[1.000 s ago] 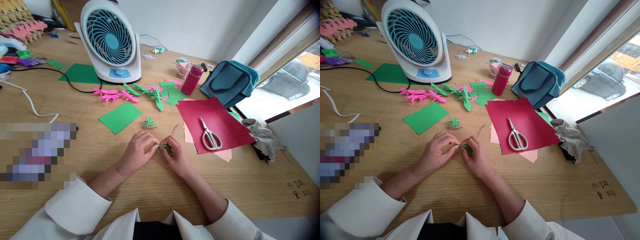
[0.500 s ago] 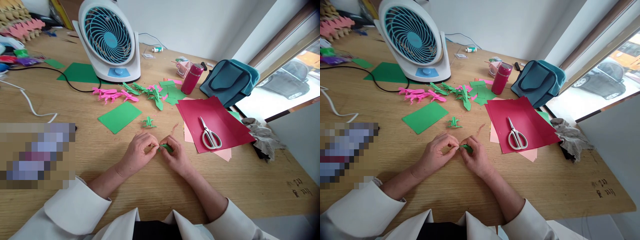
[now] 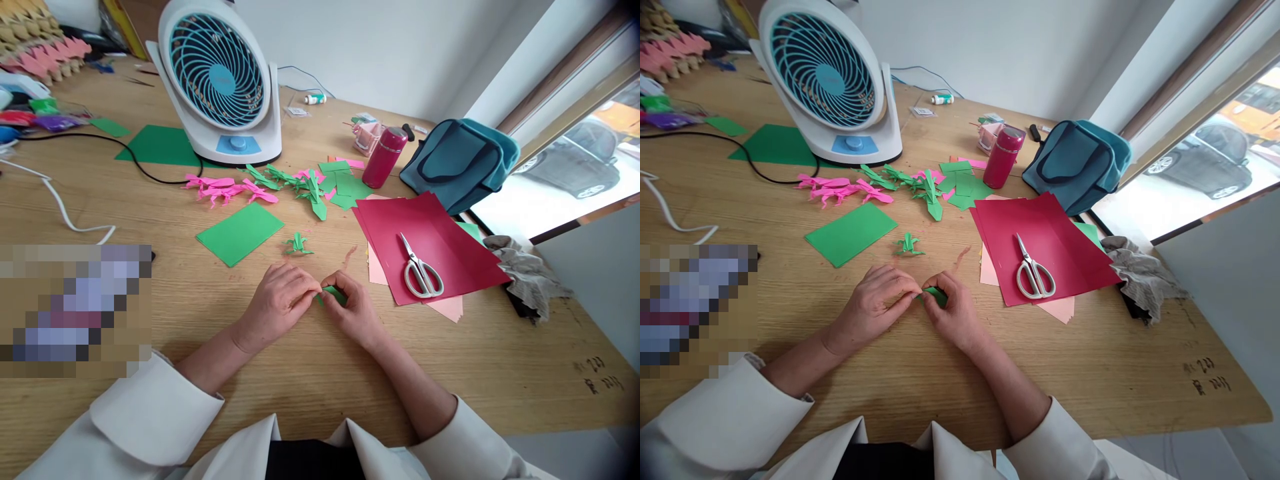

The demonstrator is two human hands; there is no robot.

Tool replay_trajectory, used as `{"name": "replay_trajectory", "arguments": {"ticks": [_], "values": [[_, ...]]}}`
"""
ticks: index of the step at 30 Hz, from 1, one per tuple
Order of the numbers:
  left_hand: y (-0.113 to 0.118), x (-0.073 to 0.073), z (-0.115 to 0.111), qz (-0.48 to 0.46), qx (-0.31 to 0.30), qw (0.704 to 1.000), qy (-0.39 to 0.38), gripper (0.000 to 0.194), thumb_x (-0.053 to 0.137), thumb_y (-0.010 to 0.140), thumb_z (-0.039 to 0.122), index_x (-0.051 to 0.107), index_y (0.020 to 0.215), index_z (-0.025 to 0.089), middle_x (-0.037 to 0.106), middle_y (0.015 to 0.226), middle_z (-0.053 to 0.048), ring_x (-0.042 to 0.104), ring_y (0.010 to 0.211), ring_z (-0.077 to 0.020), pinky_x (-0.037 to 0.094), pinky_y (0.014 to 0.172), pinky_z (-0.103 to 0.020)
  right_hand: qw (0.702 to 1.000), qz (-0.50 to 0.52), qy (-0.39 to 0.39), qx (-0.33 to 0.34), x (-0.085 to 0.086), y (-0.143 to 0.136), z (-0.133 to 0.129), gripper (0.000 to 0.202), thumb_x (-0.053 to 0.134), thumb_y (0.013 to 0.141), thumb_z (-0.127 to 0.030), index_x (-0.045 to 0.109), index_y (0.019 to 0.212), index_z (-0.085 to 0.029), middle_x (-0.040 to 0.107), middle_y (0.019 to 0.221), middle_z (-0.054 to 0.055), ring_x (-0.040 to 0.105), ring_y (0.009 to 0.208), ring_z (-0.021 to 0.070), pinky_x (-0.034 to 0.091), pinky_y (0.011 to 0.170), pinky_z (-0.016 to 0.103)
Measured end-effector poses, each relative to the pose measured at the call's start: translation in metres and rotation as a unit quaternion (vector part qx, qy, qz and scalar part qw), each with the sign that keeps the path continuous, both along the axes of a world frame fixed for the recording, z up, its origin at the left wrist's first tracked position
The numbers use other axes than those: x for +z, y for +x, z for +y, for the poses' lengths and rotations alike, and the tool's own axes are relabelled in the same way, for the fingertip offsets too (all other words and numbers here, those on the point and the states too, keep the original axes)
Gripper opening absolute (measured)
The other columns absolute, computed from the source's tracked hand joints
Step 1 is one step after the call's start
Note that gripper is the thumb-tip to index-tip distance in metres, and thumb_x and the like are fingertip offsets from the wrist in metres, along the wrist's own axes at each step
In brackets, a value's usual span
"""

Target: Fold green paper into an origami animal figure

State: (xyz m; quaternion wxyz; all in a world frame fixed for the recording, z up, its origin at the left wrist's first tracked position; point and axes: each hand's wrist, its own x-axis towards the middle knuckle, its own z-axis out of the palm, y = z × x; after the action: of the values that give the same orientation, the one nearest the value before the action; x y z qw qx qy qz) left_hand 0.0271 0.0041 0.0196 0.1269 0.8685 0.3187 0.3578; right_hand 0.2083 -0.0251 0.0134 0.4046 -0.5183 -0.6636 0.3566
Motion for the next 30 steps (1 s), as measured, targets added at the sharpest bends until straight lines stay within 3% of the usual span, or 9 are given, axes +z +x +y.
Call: {"name": "replay_trajectory", "arguments": {"ticks": [10,20,30], "values": [[-0.003,0.0,0.002,-0.007,-0.017,1.0,0.017,0.014,0.058,0.095,0.018,0.07,0.1,0.021,0.073,0.087,-0.002,0.059,0.081,-0.0171,0.043,0.081,-0.034,0.995,0.015,-0.094,0.027,0.007,0.007,0.002,0.013,0.057,0.086,-0.029,0.063,0.084,-0.017,0.059,0.075,-0.001,0.052,0.071,0.0135,0.038,0.066,0.025],[-0.004,0.001,0.002,0.007,-0.027,0.999,0.018,0.012,0.059,0.095,0.018,0.07,0.097,0.021,0.075,0.087,0.0,0.06,0.082,-0.016,0.042,0.083,-0.034,0.993,0.014,-0.104,0.045,0.006,0.011,0.004,0.015,0.059,0.085,-0.029,0.064,0.084,-0.016,0.058,0.073,-0.001,0.05,0.068,0.0119,0.037,0.063,0.024],[-0.004,0.001,0.0,0.039,-0.01,0.998,-0.038,0.013,0.058,0.095,0.021,0.069,0.09,0.02,0.073,0.081,-0.001,0.06,0.08,-0.0172,0.043,0.083,-0.035,0.995,0.001,-0.085,0.055,0.005,0.012,0.005,0.012,0.061,0.084,-0.025,0.067,0.083,-0.016,0.062,0.076,0.0,0.054,0.071,0.0128,0.041,0.066,0.025]]}}
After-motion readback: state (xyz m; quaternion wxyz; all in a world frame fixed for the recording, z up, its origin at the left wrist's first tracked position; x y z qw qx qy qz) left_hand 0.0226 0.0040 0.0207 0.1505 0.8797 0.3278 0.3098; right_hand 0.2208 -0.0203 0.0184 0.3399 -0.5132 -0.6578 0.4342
